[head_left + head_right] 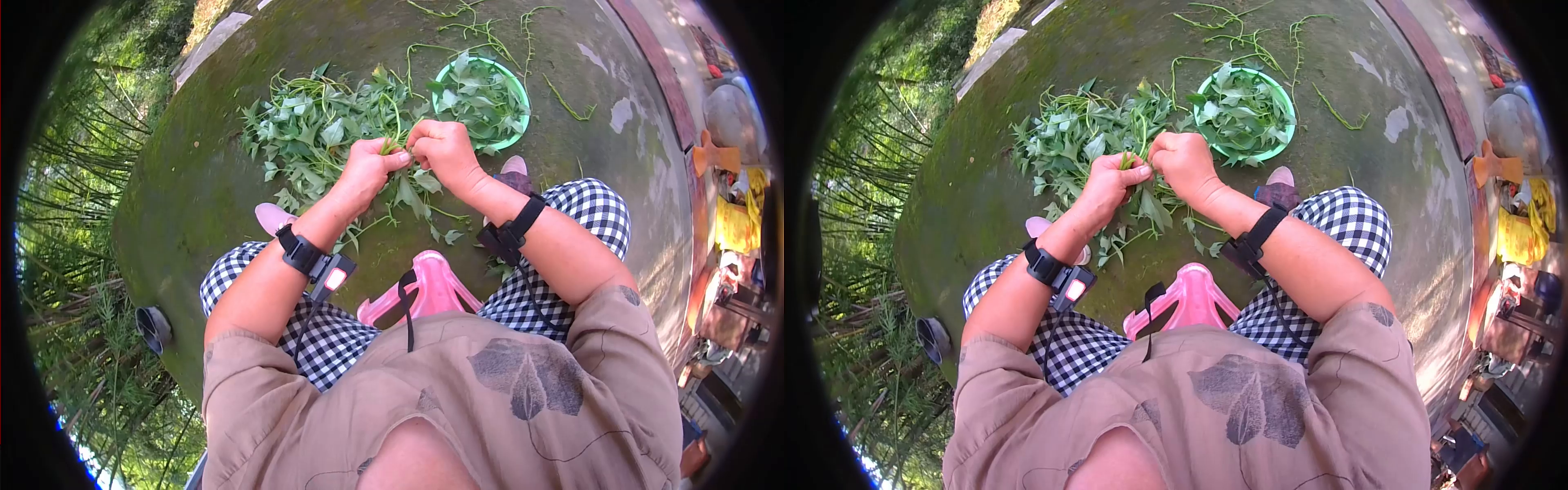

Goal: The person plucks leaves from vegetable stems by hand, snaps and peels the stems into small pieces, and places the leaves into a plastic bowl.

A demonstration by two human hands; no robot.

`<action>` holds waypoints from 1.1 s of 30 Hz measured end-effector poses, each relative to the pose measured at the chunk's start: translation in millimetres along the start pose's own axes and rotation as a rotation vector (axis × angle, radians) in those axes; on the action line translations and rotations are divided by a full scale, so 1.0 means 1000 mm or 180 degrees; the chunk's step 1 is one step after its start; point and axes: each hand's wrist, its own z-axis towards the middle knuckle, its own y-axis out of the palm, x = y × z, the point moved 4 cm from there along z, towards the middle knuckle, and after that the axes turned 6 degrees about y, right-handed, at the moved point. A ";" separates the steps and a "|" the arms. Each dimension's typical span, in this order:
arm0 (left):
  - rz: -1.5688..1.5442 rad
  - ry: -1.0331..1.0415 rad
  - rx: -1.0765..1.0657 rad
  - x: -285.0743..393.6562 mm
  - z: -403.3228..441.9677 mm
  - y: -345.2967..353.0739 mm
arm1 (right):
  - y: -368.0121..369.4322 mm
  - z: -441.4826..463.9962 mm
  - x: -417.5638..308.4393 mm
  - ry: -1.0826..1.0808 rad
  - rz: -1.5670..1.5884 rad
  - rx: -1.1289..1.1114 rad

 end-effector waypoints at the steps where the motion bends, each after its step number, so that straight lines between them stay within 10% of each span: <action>1: -0.0036 -0.0005 0.0012 0.001 0.000 0.000 | 0.000 -0.001 0.000 0.0174 0.0258 -0.0013; 22: -0.0149 -0.0226 0.0264 -0.023 -0.001 -0.023 | -0.137 0.042 0.037 0.1245 -0.0294 0.1929; 33: -0.0140 -0.0094 0.0103 -0.012 0.001 -0.015 | -0.016 0.016 -0.013 0.0409 0.0200 -0.1259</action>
